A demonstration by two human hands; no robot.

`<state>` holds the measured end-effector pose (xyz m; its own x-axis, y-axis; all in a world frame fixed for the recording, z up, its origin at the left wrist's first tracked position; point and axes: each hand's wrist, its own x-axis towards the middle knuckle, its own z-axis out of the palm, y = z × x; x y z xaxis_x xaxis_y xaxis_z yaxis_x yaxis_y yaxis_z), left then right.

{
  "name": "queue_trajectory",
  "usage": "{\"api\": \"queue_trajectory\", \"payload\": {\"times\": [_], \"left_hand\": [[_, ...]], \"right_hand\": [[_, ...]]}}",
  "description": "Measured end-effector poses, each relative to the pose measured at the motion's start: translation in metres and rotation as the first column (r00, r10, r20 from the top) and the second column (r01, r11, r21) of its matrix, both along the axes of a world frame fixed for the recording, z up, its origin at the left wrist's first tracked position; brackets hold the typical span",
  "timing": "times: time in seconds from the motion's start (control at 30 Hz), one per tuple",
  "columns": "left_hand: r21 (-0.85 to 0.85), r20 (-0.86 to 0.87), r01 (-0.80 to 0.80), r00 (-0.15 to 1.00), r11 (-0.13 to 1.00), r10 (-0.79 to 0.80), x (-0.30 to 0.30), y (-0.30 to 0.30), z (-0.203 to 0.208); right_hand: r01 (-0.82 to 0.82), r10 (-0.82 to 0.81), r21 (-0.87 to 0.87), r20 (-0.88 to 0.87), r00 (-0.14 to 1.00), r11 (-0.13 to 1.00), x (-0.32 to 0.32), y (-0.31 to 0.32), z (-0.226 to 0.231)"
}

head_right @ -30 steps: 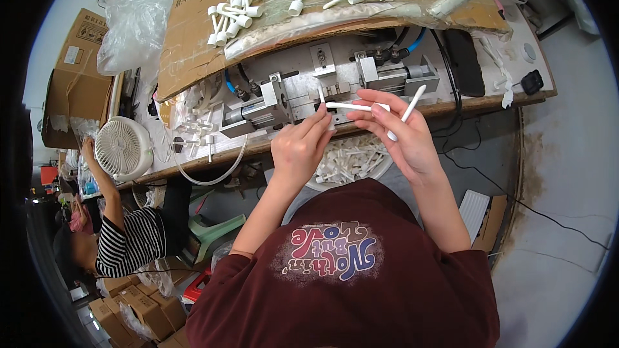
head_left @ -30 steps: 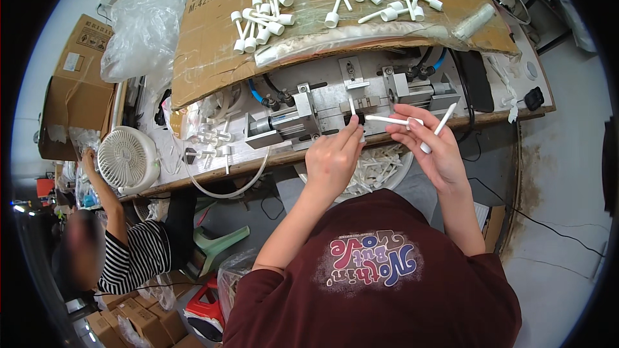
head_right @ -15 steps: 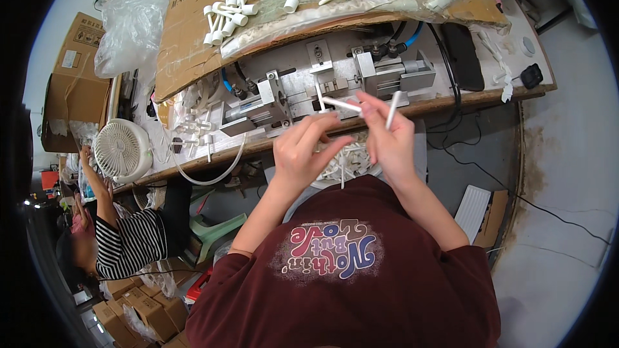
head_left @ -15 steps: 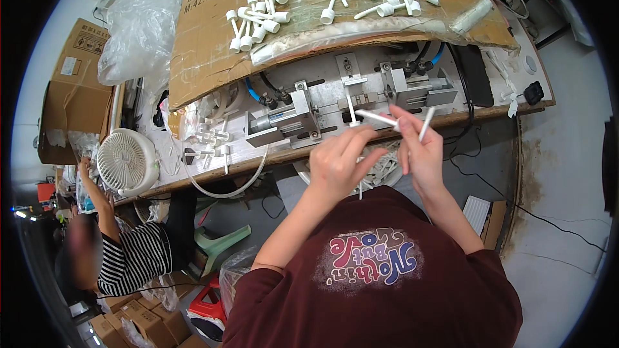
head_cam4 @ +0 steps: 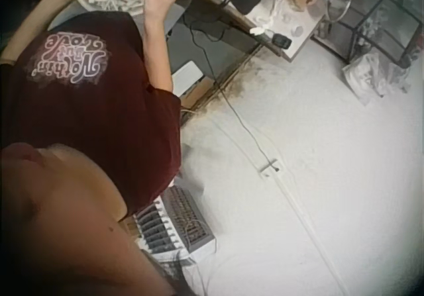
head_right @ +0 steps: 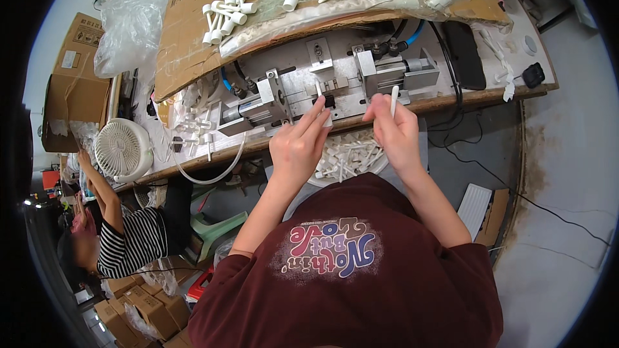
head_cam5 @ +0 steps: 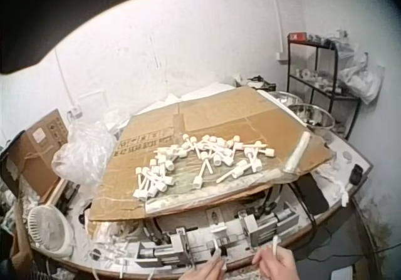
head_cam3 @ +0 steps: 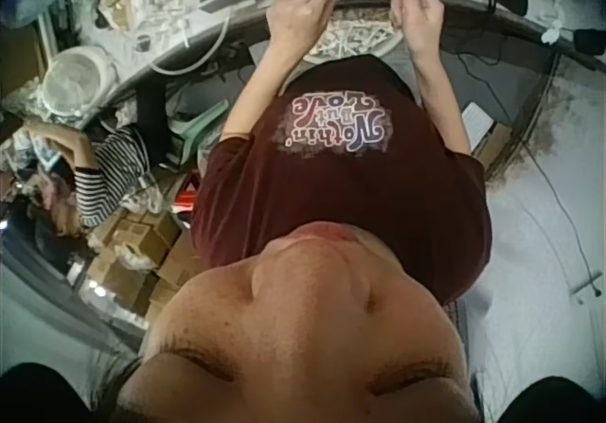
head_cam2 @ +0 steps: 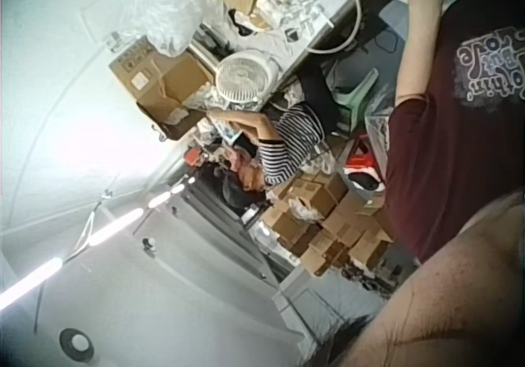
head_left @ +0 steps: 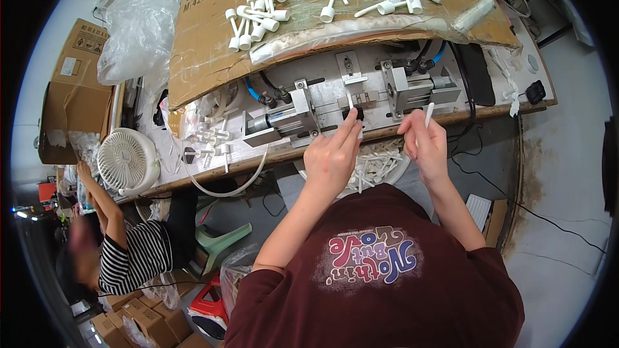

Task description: Assembling small white plastic T-shaped and L-shaped tube connectors using a pneumatic press machine on a workbench.

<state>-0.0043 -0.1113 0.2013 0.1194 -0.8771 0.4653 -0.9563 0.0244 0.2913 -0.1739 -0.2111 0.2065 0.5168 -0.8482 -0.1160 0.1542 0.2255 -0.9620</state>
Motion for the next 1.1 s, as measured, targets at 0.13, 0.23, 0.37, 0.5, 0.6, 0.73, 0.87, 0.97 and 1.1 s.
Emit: {"api": "queue_trajectory", "payload": {"times": [0.13,0.23,0.37,0.5,0.6,0.73,0.87,0.97,1.1], "left_hand": [[0.002,0.026,-0.013,1.000,1.000,0.013,0.002,-0.010,0.004],[0.006,-0.013,0.020,1.000,1.000,-0.020,0.008,-0.014,0.006],[0.014,-0.057,0.046,0.997,0.999,-0.045,0.013,-0.009,0.007],[-0.164,-0.314,0.168,0.925,0.972,-0.213,0.000,-0.010,0.035],[-0.315,-0.330,0.157,0.906,0.936,-0.263,-0.003,-0.011,0.047],[-0.323,-0.348,0.030,0.926,0.946,-0.148,0.010,0.001,0.054],[-0.168,-0.509,-0.054,0.860,0.984,-0.040,0.004,0.010,0.041],[-0.084,-0.374,0.016,0.926,0.996,-0.046,-0.001,0.002,0.014],[0.006,-0.105,-0.005,0.994,1.000,0.006,-0.006,-0.002,-0.004]], "right_hand": [[0.002,-0.020,0.094,0.187,0.982,0.996,-0.002,0.005,0.009],[0.068,-0.054,-0.125,0.112,0.992,0.990,0.002,0.006,0.014],[0.037,-0.107,-0.393,-0.157,0.982,0.919,0.003,0.003,0.033],[-0.124,0.123,0.013,0.044,0.991,0.992,0.010,-0.007,0.034],[-0.358,0.340,0.101,0.159,0.927,0.928,0.022,-0.018,0.042],[-0.342,0.316,-0.244,-0.140,0.938,0.907,0.054,-0.057,0.075],[-0.178,-0.189,-0.846,-0.309,0.932,0.503,0.102,-0.146,0.100],[-0.261,-0.457,-0.923,-0.369,0.809,0.282,0.131,-0.234,0.098],[-0.601,-0.457,-0.655,-0.753,0.473,0.457,0.171,-0.254,0.110]]}}
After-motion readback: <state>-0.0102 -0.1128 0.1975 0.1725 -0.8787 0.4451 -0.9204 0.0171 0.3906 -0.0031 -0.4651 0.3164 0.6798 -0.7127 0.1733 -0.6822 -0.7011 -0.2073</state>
